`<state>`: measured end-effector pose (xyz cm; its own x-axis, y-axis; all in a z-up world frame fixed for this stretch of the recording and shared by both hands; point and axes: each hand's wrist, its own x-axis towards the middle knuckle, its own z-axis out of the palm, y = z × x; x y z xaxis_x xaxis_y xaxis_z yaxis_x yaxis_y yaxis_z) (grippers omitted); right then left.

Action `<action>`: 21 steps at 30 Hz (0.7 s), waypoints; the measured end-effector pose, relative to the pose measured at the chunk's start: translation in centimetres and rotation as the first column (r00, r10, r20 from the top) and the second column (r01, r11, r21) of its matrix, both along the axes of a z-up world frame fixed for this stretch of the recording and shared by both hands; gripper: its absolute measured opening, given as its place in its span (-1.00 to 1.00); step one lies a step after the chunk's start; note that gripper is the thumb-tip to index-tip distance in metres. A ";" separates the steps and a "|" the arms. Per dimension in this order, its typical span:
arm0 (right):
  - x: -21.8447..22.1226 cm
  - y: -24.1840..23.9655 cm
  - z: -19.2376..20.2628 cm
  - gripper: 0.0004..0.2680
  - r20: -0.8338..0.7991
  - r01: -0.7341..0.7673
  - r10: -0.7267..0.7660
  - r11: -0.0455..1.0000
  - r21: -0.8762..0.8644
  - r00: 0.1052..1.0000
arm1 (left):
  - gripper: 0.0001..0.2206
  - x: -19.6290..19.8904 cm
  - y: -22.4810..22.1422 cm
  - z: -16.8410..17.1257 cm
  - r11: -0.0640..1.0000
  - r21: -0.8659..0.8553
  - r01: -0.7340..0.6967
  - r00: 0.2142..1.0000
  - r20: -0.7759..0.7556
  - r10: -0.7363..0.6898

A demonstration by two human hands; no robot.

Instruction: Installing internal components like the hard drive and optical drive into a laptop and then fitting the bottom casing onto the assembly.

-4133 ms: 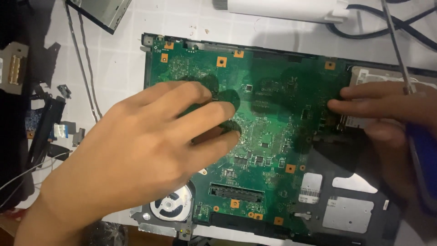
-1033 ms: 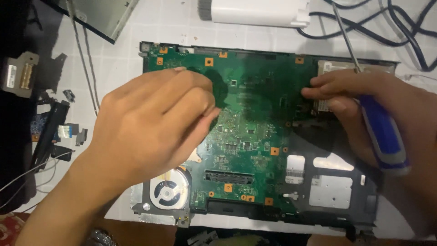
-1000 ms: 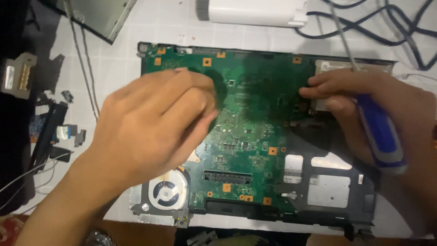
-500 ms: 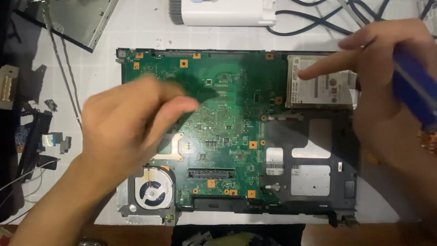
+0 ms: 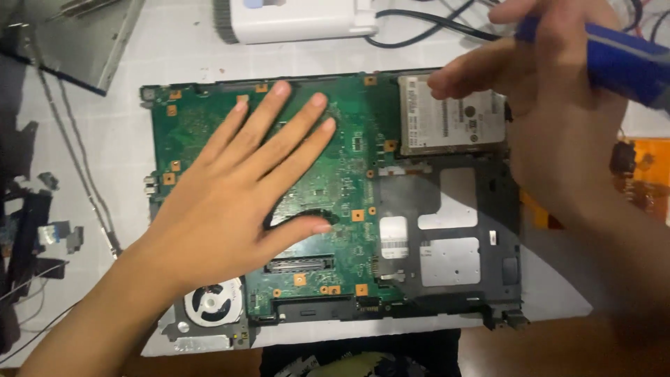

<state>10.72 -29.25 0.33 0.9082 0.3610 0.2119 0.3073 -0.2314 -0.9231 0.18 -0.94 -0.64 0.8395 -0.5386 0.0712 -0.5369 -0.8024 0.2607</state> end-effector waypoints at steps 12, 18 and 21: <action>0.8 -0.8 -0.5 -0.51 -0.069 -0.101 0.094 0.988 -0.114 0.993 | -0.27 0.2 -0.1 -0.2 1.000 0.031 0.005 1.000 0.000 -0.005; -0.1 0.8 0.9 -0.65 -0.134 0.055 -0.067 0.994 -0.094 0.989 | -0.28 0.1 -0.3 0.1 0.999 0.031 0.008 1.000 0.010 -0.009; -0.6 1.2 1.4 -0.69 -0.160 0.111 -0.127 0.988 -0.107 0.979 | -0.27 0.1 0.0 -0.4 1.000 0.024 0.014 1.000 0.018 -0.014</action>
